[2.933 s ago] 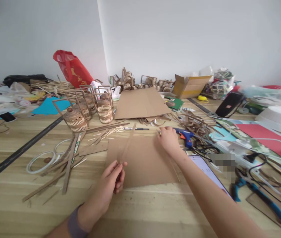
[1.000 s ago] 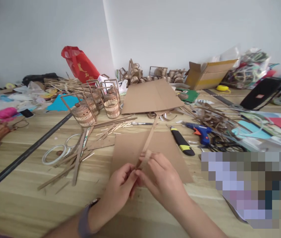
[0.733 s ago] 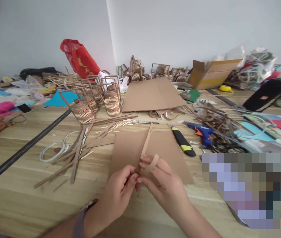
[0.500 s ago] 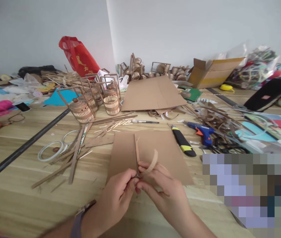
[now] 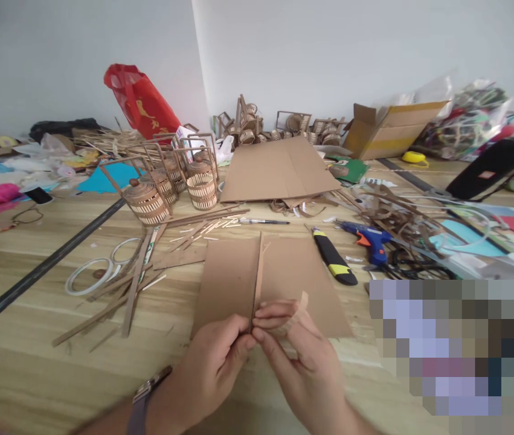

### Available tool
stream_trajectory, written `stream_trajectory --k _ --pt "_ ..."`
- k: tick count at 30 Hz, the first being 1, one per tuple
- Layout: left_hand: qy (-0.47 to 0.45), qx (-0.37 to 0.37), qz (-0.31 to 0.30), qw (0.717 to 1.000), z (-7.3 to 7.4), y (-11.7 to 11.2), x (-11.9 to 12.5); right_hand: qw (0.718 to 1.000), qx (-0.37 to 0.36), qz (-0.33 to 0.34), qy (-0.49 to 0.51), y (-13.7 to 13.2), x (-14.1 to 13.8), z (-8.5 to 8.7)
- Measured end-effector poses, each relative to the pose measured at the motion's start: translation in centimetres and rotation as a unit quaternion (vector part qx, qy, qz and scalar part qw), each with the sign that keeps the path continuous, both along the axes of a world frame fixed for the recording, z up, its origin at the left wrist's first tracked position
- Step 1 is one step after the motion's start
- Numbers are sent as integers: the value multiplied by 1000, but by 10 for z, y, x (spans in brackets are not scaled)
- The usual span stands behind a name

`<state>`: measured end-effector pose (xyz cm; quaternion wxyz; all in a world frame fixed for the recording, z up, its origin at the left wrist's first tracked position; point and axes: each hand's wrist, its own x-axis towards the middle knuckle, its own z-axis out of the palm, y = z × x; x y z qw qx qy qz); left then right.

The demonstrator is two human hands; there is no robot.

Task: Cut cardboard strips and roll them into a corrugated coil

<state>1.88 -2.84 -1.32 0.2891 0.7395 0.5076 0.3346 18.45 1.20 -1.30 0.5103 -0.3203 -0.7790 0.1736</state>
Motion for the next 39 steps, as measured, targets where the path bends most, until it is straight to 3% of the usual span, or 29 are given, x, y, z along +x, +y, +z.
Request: stream_trajectory --k 5,14,24,30,34,39 --pt "-4 8 -13 1000 -1 0 -1 1000 3 3 4 1 1 4" --pt "-50 2 -48 998 4 4 -3 995 -74 37 52 1 4 11" --pt "-73 -61 -18 995 5 5 1 992 108 -17 -59 -2 5 2" --pt "-45 -47 5 998 4 3 3 985 137 -41 -100 1 4 3" --pt "-33 -30 -1 999 2 3 1 988 105 -54 -97 1 5 3" --pt "-38 -16 -31 999 5 4 -3 1000 -11 -12 -12 -1 6 8"
